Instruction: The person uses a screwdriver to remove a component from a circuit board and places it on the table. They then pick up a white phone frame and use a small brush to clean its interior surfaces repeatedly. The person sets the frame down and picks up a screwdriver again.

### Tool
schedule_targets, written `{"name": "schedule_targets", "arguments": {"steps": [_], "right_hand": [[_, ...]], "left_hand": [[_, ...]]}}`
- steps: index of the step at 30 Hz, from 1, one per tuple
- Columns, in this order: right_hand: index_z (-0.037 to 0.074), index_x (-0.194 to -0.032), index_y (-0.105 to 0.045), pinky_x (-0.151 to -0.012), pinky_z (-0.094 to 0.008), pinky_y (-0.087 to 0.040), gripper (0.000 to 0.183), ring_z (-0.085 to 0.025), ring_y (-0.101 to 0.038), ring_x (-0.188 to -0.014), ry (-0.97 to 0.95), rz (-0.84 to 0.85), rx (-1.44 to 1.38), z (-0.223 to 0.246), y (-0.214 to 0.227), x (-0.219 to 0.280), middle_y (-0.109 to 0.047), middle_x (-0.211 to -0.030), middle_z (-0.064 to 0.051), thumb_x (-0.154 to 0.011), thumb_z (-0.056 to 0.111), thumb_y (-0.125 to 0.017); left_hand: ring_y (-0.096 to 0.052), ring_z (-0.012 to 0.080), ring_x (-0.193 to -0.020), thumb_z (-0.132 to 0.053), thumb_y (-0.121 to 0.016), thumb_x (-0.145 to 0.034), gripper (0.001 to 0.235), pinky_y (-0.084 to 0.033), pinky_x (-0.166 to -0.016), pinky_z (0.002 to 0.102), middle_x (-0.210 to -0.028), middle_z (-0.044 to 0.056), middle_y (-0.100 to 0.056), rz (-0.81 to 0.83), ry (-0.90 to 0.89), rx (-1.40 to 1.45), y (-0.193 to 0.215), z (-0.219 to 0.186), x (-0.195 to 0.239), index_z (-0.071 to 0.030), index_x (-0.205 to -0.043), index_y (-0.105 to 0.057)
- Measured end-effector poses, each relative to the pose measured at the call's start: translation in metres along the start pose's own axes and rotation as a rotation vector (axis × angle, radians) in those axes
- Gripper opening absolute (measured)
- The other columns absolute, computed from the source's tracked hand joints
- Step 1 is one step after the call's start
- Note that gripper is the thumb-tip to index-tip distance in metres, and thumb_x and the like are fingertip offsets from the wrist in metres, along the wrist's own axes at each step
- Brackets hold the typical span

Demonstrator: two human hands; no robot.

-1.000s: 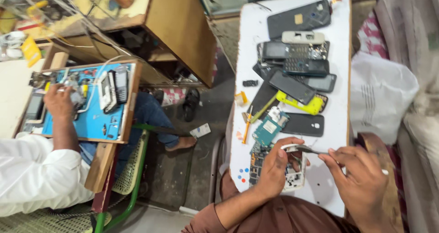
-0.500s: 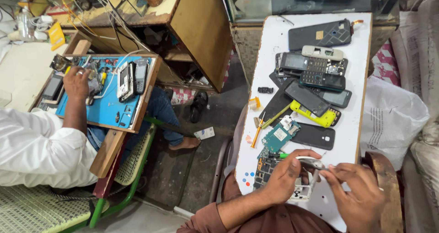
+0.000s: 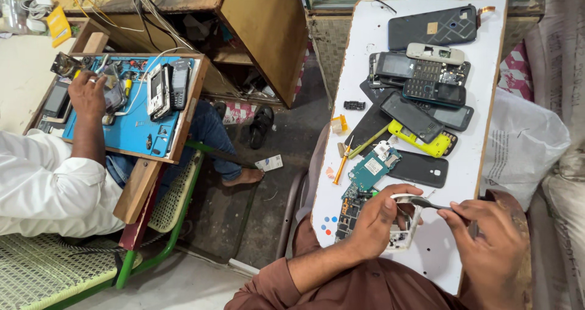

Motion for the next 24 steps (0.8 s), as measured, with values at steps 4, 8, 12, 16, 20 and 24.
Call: {"name": "schedule_targets", "arguments": {"steps": [4, 8, 12, 16, 20, 24], "right_hand": [[0.001, -0.103, -0.073, -0.076, -0.028, -0.055, 0.025, -0.018, -0.07, -0.087, 0.043, 0.026, -0.031, 0.006, -0.002, 0.0, -0.072, -0.101, -0.011, -0.084, 0.01, -0.084], [0.005, -0.103, -0.075, -0.075, -0.029, -0.053, 0.02, -0.019, -0.069, -0.085, 0.025, 0.085, 0.084, 0.005, -0.004, -0.005, -0.074, -0.101, -0.008, -0.087, 0.012, -0.084], [0.005, -0.104, -0.074, -0.082, -0.03, -0.052, 0.019, -0.02, -0.069, -0.09, 0.03, 0.081, 0.119, 0.004, 0.0, -0.004, -0.074, -0.098, -0.006, -0.093, 0.016, -0.084], [0.005, -0.102, -0.075, -0.083, -0.035, -0.053, 0.021, -0.026, -0.069, -0.093, 0.159, 0.091, 0.275, 0.001, -0.005, 0.005, -0.074, -0.096, -0.008, -0.087, 0.014, -0.086], [0.003, -0.107, -0.074, -0.084, -0.032, -0.048, 0.019, -0.024, -0.063, -0.089, 0.211, 0.088, 0.232, -0.052, -0.009, 0.015, -0.071, -0.099, -0.01, -0.098, 0.016, -0.085], [0.001, -0.114, -0.067, -0.089, -0.023, -0.047, 0.018, -0.017, -0.06, -0.092, 0.209, 0.132, -0.026, -0.121, -0.033, 0.044, -0.064, -0.102, -0.009, -0.106, 0.017, -0.071]], "left_hand": [[-0.061, 0.01, -0.092, -0.064, -0.029, -0.113, 0.075, -0.05, -0.08, 0.026, -0.106, 0.008, -0.066, 0.023, -0.085, -0.059, -0.004, -0.017, 0.0, 0.0, -0.14, -0.057], [-0.064, 0.0117, -0.093, -0.063, -0.028, -0.112, 0.073, -0.052, -0.08, 0.026, -0.11, 0.007, -0.064, -0.005, -0.071, -0.084, -0.002, -0.023, 0.0, -0.002, -0.138, -0.058], [-0.067, 0.0163, -0.1, -0.058, -0.029, -0.119, 0.064, -0.053, -0.091, 0.029, -0.107, 0.007, -0.067, -0.032, -0.167, -0.209, 0.001, -0.028, 0.0, -0.004, -0.135, -0.06], [-0.065, 0.022, -0.109, -0.053, -0.032, -0.121, 0.056, -0.052, -0.099, 0.033, -0.116, 0.012, -0.064, -0.019, -0.19, -0.3, 0.0, -0.024, 0.005, -0.005, -0.136, -0.059], [-0.063, 0.02, -0.107, -0.052, -0.033, -0.121, 0.055, -0.051, -0.098, 0.032, -0.121, 0.01, -0.065, -0.06, -0.178, -0.221, 0.005, -0.018, 0.006, -0.006, -0.139, -0.058], [-0.061, 0.0204, -0.119, -0.052, -0.034, -0.122, 0.055, -0.05, -0.109, 0.032, -0.126, 0.009, -0.061, -0.03, -0.149, -0.21, -0.001, -0.006, 0.009, -0.007, -0.139, -0.059]]}}
Point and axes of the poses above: each hand's wrist, its own x-axis away from the middle knuckle, its own y-axis out of the back of the hand, z = x × y, the point moved 10 cm from there along -x, towards the middle knuckle
